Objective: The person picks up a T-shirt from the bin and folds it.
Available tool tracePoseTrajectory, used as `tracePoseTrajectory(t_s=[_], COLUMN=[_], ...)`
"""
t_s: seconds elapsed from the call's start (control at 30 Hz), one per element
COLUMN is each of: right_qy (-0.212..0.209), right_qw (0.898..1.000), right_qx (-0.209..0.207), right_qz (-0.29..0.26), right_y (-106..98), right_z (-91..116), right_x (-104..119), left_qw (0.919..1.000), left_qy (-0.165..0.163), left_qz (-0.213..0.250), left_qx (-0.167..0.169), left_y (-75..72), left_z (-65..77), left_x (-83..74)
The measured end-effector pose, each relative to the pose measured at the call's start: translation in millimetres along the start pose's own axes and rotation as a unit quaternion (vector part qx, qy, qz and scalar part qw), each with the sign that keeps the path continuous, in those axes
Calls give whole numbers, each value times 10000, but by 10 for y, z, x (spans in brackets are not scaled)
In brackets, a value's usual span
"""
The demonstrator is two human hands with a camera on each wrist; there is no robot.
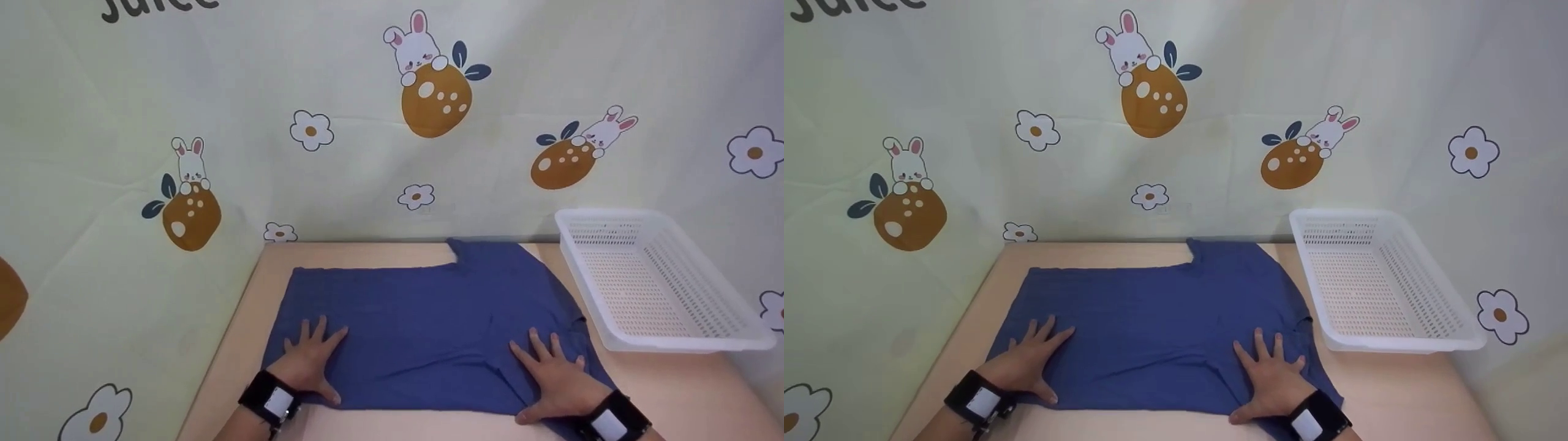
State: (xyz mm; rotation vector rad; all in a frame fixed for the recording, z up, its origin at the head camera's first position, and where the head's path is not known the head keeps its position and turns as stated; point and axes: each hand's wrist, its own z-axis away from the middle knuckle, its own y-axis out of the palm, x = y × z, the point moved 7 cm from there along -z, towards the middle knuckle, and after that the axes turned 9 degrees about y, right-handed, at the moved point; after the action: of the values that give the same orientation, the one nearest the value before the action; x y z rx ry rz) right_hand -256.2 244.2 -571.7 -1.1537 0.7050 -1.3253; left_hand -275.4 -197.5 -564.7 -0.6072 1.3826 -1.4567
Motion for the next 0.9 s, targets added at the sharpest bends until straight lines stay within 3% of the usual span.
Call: tracePoseTrajectory(t_s=[0.17, 0.33, 0.67, 0.8, 0.9], right_qy=[103, 330, 488, 561, 306], right_qw=[9997, 9994, 9985, 9980, 9992], right_qx=[72, 104, 226, 245, -183], right_qz=[-231, -65, -34, -138, -156], right_y=[102, 184, 181, 66, -218], right_z=[247, 387, 343, 328, 279], right_x=[-19, -18, 35, 106, 228], left_qw=[9998, 9996, 9998, 9997, 9997], left_qy=[153, 244, 148, 152, 17], left_qz=[88, 136, 63, 182, 90], left_qx=[36, 27, 98, 66, -212], left_y=[74, 117, 45, -44, -232], left_z=[149, 232, 276, 233, 100], left_x=[-104, -145, -127, -149, -148])
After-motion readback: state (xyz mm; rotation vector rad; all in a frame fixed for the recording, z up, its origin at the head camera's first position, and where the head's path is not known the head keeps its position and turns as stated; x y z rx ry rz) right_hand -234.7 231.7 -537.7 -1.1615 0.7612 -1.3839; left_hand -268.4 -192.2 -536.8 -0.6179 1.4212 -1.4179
